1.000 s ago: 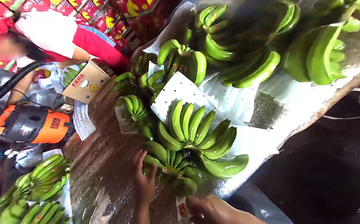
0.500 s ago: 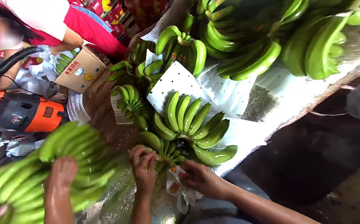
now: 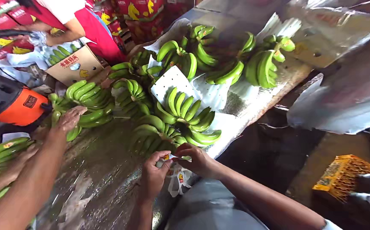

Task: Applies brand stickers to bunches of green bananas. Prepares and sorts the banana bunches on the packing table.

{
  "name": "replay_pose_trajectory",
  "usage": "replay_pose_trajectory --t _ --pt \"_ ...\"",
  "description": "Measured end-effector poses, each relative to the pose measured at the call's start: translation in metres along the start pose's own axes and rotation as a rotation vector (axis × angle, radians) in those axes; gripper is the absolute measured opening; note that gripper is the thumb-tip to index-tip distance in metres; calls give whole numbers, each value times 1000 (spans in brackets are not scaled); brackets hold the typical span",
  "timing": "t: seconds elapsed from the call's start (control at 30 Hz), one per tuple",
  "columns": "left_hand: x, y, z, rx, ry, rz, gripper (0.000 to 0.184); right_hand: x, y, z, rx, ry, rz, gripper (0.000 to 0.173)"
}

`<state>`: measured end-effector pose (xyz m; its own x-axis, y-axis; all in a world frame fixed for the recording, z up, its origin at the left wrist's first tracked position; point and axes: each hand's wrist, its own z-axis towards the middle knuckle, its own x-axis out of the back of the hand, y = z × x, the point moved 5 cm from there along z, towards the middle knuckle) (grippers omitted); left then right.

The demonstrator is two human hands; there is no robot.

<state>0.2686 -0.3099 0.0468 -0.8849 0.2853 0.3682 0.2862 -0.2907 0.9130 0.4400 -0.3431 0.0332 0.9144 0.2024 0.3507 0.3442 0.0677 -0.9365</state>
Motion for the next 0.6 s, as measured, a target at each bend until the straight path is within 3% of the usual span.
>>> replay_pose_trajectory --t 0.1,0.27,0.37,0.47,0.6 --pt "19 -4 -10 -5 126 -34 19 -6 -6 -3 8 -102 24 26" --pt "55 -8 -17 30 341 -331 17 -23 -18 -11 72 -342 321 55" --pt "77 -17 -25 51 521 -415 18 -35 -21 -18 24 -462 363 66" --pt "106 -33 -36 156 747 -477 17 -35 -16 -29 -70 -542 314 59" --pt "135 -75 -60 283 938 -433 15 -18 -11 -39 -96 -523 266 20"
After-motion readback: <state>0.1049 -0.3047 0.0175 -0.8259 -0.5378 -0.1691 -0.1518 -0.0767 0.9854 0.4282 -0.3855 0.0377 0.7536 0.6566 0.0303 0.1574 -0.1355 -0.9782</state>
